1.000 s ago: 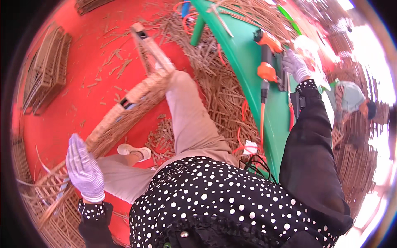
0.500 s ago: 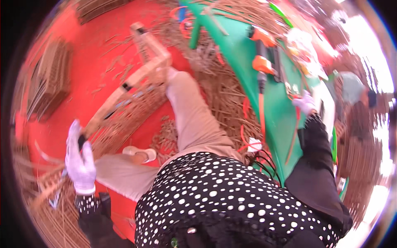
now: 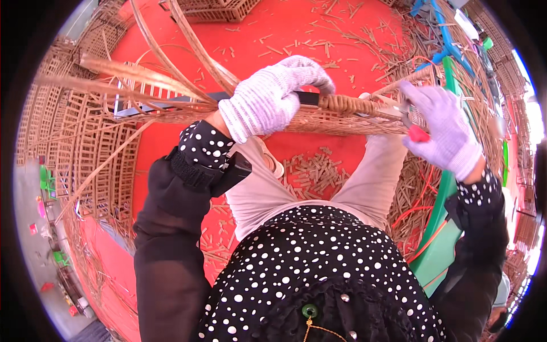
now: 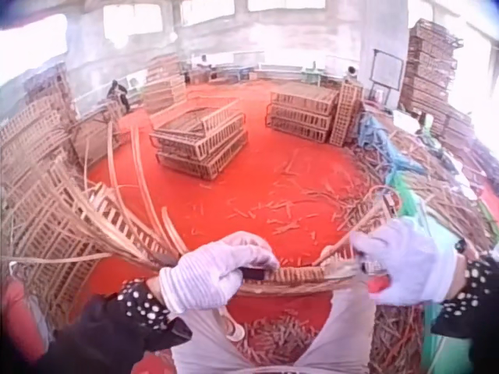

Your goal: The recorder is weaving bamboo strips onto a frame and securing them using a nail gun and pliers.

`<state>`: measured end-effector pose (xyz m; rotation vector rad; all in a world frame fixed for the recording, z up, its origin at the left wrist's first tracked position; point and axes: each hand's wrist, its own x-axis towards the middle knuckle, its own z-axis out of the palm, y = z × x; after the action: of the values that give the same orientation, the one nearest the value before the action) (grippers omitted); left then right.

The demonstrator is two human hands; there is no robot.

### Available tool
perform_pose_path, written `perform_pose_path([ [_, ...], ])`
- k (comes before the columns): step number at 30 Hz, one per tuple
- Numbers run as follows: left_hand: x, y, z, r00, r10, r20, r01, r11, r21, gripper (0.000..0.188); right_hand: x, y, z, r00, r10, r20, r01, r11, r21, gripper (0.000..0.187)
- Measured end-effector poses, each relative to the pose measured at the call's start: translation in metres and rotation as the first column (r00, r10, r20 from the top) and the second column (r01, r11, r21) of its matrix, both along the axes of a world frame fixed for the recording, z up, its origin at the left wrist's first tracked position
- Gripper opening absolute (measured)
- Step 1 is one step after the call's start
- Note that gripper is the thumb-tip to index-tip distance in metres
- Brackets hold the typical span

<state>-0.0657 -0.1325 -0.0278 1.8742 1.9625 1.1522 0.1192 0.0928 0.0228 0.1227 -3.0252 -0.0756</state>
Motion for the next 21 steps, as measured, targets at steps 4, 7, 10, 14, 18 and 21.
perform_pose_path([
  [4, -0.002, 0.002, -0.005, 0.996, 0.013, 0.087, -0.013, 1.0, -0.009, 0.049, -0.038, -0.014, -0.01, 0.989, 0.132, 0.068, -0.138, 0.986, 0.096, 0.073],
  [7, -0.002, 0.003, -0.007, 0.997, 0.018, 0.074, -0.02, 1.0, 0.023, 0.049, -0.047, -0.018, -0.013, 0.979, 0.171, 0.112, -0.182, 0.978, 0.1, 0.079],
  [10, -0.003, 0.002, -0.009, 0.994, 0.036, 0.106, -0.037, 0.999, 0.014, 0.049, -0.052, -0.02, -0.015, 0.972, 0.175, 0.159, -0.193, 0.976, 0.101, 0.081],
  [14, -0.006, 0.004, -0.013, 0.998, 0.018, 0.062, -0.022, 0.998, 0.059, 0.05, -0.051, -0.021, -0.014, 0.975, 0.147, 0.164, -0.164, 0.982, 0.094, 0.079],
  [18, -0.004, 0.003, -0.013, 0.997, 0.051, 0.056, -0.054, 0.997, 0.053, 0.049, -0.054, -0.022, -0.013, 0.972, 0.142, 0.188, -0.166, 0.979, 0.119, 0.078],
  [21, -0.003, 0.004, -0.011, 0.997, 0.061, 0.047, -0.063, 0.997, 0.035, 0.049, -0.055, -0.023, -0.011, 0.973, 0.131, 0.19, -0.152, 0.983, 0.101, 0.077],
])
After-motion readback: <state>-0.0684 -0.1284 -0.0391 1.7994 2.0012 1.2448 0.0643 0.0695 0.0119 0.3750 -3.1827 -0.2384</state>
